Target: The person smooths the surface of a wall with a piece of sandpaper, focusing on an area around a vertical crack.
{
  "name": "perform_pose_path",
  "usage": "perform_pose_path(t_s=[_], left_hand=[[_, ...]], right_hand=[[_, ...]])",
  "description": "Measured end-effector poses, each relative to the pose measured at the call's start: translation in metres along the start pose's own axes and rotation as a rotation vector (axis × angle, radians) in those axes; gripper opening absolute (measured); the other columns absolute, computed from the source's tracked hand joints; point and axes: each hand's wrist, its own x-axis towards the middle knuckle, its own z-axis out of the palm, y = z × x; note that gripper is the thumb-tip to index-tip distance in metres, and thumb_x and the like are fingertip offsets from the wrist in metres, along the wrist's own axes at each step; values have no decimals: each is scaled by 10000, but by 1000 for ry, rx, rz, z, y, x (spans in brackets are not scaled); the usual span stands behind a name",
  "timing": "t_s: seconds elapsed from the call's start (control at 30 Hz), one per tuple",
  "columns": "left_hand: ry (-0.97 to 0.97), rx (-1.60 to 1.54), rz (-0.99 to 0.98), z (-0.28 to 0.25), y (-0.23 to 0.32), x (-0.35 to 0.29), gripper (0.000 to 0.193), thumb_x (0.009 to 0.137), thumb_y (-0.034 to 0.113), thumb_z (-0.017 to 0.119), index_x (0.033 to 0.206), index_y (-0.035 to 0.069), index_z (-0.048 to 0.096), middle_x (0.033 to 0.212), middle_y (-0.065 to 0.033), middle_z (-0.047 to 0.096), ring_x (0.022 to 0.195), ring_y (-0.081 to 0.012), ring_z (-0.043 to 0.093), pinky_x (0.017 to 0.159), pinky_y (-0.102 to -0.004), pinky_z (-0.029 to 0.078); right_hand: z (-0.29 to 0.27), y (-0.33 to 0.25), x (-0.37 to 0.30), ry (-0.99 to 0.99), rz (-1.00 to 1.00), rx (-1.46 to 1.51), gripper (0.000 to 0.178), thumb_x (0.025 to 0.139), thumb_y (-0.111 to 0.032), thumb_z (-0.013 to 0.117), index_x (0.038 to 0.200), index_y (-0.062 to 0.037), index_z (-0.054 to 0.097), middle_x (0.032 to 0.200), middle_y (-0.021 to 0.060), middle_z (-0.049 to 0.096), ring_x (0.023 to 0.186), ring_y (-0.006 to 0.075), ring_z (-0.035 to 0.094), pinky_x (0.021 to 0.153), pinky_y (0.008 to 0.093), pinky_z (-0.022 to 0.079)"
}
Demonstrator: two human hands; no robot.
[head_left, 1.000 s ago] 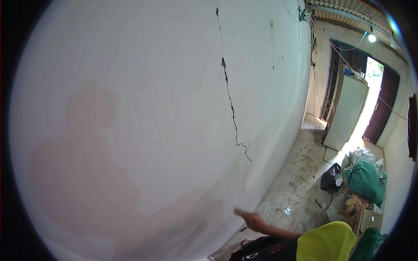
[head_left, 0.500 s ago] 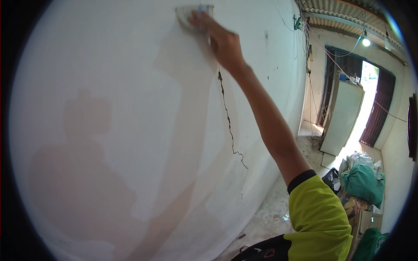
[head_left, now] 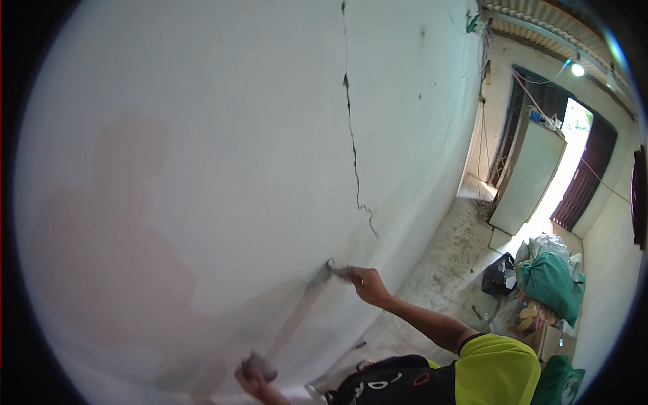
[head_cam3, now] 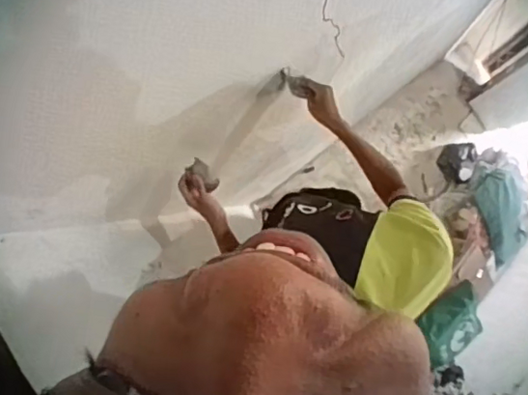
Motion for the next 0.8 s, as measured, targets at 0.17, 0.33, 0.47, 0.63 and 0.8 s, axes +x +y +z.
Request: perform_pose_path(t_s=[0.17, 0.33, 0.47, 0.63, 0.8], left_hand=[[-404, -260, -407, 117, 190, 29, 394, 939, 118, 605, 1300, 66, 456, 1043, -79, 571, 1016, -157, 547, 919, -294, 405], [-676, -300, -331, 151, 225, 57, 125, 967, 96, 602, 1025, -11, 630, 1008, -30, 589, 953, -111, 561, 848, -239, 432], [-675, -407, -294, 148, 221, 48, 320, 976, 246, 584, 1136, -27, 631, 1135, -60, 601, 1099, -174, 565, 973, -294, 402], [-603, -684, -669, 117, 188, 3, 606, 966, 433, 598, 1348, -28, 505, 1246, -84, 592, 1135, -141, 563, 945, -288, 459], [-275, -368, -690, 107, 182, -25, 333, 926, 208, 705, 1186, 15, 628, 895, 11, 666, 736, -59, 596, 615, -199, 474]], right_hand=[[-46, -58, 33, 138, 491, 1146, 312, 1015, -73, 503, 1313, 18, 497, 1214, 78, 638, 1068, 139, 618, 921, 320, 498], [-74, -107, 49, 50, 377, 1416, 339, 1019, -82, 488, 1348, -1, 466, 1271, 97, 608, 1155, 170, 596, 963, 356, 481], [-53, -125, 22, -68, 544, 1502, 372, 1005, -68, 501, 1365, 15, 461, 1268, 98, 613, 1158, 183, 595, 982, 356, 467], [12, -134, -43, -544, 524, 851, 246, 959, -46, 599, 1180, 62, 584, 1082, 90, 683, 998, 125, 630, 890, 282, 504], [37, -152, -66, -246, 202, 628, 162, 928, -87, 611, 1040, 28, 594, 1003, 111, 634, 919, 233, 643, 830, 349, 522]])
